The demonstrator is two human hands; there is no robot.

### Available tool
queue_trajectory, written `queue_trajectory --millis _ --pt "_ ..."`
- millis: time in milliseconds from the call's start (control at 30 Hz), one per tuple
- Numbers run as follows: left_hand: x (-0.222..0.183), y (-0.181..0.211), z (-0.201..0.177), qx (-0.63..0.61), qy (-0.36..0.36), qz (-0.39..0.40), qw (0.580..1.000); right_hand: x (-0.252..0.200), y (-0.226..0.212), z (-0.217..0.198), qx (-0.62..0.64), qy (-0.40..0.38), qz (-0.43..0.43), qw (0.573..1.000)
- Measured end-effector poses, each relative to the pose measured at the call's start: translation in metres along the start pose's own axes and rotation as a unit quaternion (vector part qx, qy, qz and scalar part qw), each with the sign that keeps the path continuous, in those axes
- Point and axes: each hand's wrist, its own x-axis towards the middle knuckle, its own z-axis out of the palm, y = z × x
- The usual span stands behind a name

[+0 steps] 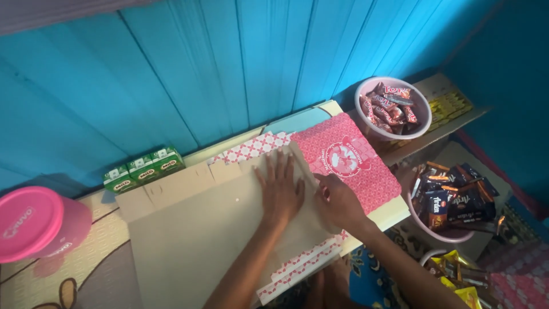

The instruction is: Applying decorative paper to a cardboard box component by folding and smoothing the edges.

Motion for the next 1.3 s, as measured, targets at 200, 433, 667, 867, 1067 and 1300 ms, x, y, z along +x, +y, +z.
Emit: queue_trajectory --millis 200,433,667,867,1067,1300 --pt "0.0 0.002 -0.002 -0.003 -0.014 -0.014 1.0 -0.008 -0.01 0.009 -0.148 -0.023 -0.067 0.986" --pt "0.003 0.001 0.003 -0.001 -0.008 -0.019 1.0 -0.009 -0.01 0.008 -0.086 -0.019 -0.037 0.995" --pt "0.002 0.0 0.003 -0.003 0.005 -0.007 1.0 -0.004 0.031 0.023 -0.139 -0.042 -0.044 0.988" --pt "0.004 -0.002 0.008 0.005 -0.001 -0.007 1.0 -0.016 0.013 0.02 -0.178 -0.076 -0.039 0.98" --pt "0.002 0.0 0.007 0.023 -0.008 -0.011 1.0 -0.016 0.046 0.034 -0.196 -0.028 -0.037 0.979" --pt "0.0 0.003 -0.001 0.018 -0.01 -0.012 1.0 -0.018 0.052 0.035 -0.261 -0.013 -0.071 0.963"
